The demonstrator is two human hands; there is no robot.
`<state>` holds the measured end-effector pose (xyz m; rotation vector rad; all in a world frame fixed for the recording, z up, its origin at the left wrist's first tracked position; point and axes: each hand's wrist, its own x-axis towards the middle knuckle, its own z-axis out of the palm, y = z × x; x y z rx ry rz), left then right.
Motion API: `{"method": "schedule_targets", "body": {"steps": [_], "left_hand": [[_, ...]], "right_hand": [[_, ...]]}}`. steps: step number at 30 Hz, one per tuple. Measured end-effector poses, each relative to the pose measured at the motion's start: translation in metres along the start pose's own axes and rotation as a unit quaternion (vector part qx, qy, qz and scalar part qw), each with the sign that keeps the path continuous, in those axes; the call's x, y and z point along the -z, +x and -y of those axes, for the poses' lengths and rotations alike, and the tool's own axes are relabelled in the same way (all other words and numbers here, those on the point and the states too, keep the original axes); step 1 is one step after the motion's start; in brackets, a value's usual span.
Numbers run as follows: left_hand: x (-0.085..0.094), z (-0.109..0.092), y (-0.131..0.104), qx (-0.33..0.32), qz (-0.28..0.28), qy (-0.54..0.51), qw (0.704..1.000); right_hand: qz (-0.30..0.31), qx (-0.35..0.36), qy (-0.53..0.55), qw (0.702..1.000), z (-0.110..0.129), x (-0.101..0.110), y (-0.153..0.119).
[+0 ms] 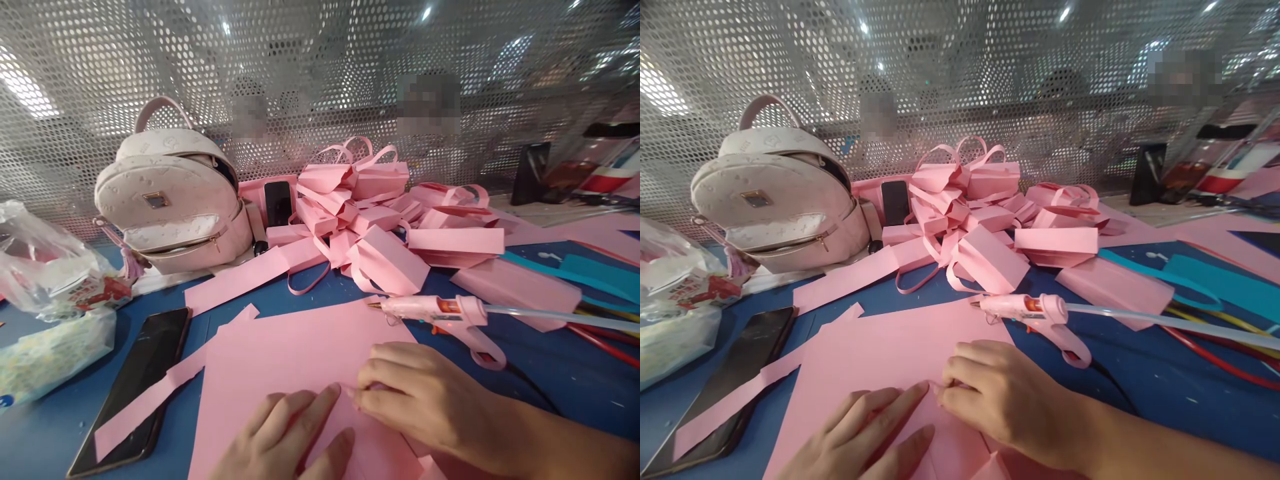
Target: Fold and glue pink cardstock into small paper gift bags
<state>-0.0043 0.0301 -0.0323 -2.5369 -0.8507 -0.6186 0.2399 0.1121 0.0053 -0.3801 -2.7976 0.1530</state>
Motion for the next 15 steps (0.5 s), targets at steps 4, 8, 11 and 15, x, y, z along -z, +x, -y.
{"method": "schedule_targets", "body": {"steps": [4, 8, 11, 15], "left_hand": [[-0.001, -0.002, 0.0, 0.008, -0.002, -0.01, 1.0], [-0.001, -0.004, -0.003, 0.01, 0.006, 0.0, 1.0], [-0.001, -0.004, -0.005, 0.008, 0.019, 0.002, 1.0], [-0.001, -0.004, -0.003, -0.01, 0.022, -0.002, 1.0]], "right_hand": [[-0.022, 0.006, -0.003, 1.0, 0.003, -0.001, 0.002], [-0.017, 0.019, -0.014, 1.0, 0.002, -0.002, 0.003], [-0.012, 0.039, -0.011, 0.999, 0.0, 0.001, 0.005], [0.028, 0.044, -0.004, 0.999, 0.0, 0.012, 0.006]]}}
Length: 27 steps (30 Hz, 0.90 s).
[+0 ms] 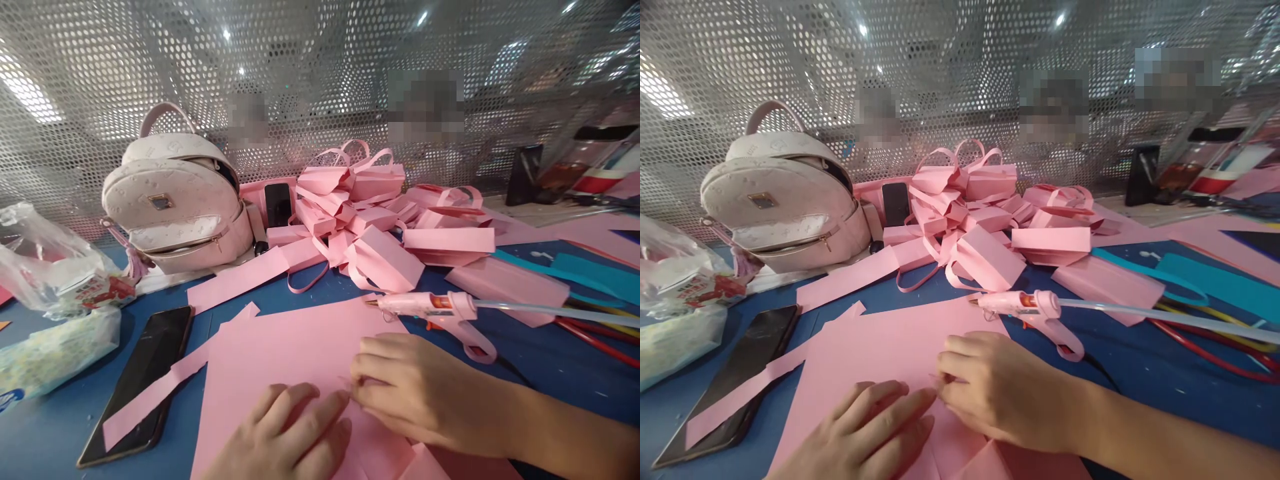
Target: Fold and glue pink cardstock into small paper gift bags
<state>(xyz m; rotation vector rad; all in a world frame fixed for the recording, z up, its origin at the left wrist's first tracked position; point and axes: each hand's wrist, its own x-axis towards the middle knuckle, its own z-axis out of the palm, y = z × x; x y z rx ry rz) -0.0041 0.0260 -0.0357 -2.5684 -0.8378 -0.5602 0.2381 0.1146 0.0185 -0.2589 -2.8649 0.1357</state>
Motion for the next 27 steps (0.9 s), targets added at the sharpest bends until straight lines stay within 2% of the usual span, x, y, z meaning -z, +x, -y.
{"method": "schedule_targets", "body": {"steps": [6, 12, 18, 23, 27], "left_hand": [[0.002, 0.001, 0.006, -0.01, -0.006, 0.007, 1.0], [0.002, 0.001, 0.008, -0.002, -0.016, -0.011, 1.0], [0.0, 0.001, 0.009, -0.003, -0.024, -0.008, 1.0], [0.0, 0.001, 0.006, -0.003, -0.021, -0.005, 1.0], [0.0, 0.001, 0.0, -0.002, 0.005, -0.003, 1.0]], "right_hand": [[0.039, -0.02, 0.016, 0.999, -0.002, 0.007, -0.004], [-0.018, -0.05, 0.04, 0.998, -0.003, -0.005, -0.008], [-0.025, -0.084, 0.078, 0.993, -0.002, -0.012, -0.007], [-0.059, -0.022, 0.054, 0.997, -0.01, -0.014, -0.008], [-0.099, 0.04, -0.004, 0.994, -0.014, -0.014, -0.008]]}}
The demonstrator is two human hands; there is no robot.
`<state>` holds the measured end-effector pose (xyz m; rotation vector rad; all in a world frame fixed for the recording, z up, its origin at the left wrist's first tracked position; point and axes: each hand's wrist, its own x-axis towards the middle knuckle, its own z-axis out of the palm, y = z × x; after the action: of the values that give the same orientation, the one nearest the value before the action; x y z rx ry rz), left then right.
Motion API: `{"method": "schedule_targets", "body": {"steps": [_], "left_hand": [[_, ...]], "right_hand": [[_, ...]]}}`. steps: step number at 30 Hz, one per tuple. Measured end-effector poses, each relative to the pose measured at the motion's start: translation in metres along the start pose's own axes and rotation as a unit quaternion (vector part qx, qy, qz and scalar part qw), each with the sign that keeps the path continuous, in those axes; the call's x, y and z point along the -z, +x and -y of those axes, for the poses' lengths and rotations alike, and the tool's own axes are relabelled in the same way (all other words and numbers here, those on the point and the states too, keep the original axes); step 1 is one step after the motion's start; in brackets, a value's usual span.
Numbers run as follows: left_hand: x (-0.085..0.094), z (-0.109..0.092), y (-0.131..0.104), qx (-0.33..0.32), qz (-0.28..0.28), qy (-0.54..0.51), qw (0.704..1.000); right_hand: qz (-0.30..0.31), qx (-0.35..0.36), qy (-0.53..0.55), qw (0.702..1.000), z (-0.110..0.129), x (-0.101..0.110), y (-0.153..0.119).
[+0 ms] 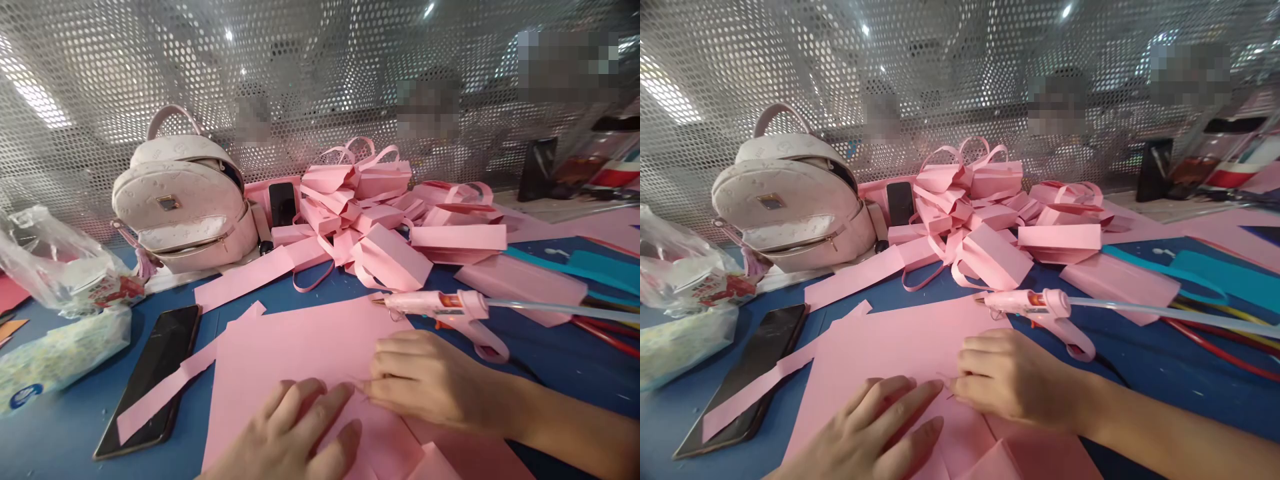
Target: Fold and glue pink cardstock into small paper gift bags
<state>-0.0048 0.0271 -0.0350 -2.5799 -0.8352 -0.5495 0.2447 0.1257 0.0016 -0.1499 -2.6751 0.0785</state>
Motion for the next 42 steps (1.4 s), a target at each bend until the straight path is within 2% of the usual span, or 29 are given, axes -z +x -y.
{"method": "schedule_targets", "body": {"steps": [3, 7, 17, 21, 27, 36, 42], "left_hand": [[-0.001, 0.0, -0.004, -0.003, 0.026, 0.006, 1.0], [-0.002, -0.001, -0.007, -0.011, 0.044, 0.007, 0.999], [0.001, -0.002, 0.001, 0.008, 0.009, -0.002, 1.0], [0.003, 0.0, 0.002, -0.002, 0.021, -0.003, 1.0], [0.006, 0.001, 0.004, -0.021, 0.04, -0.008, 0.999], [0.007, 0.0, 0.005, -0.025, 0.044, -0.004, 0.999], [0.01, 0.001, 0.007, -0.029, 0.058, -0.011, 0.998]], "right_hand": [[-0.015, 0.033, -0.021, 0.999, 0.0, 0.001, 0.001], [-0.006, 0.049, -0.027, 0.998, 0.001, 0.003, 0.003], [0.005, 0.065, -0.036, 0.997, -0.002, 0.005, 0.004], [0.01, 0.068, -0.028, 0.997, -0.003, 0.006, 0.004], [0.044, 0.043, -0.009, 0.998, -0.003, 0.007, 0.004], [0.049, 0.007, -0.035, 0.998, 0.006, 0.0, 0.004], [0.105, -0.014, -0.032, 0.994, 0.012, 0.009, 0.007]]}}
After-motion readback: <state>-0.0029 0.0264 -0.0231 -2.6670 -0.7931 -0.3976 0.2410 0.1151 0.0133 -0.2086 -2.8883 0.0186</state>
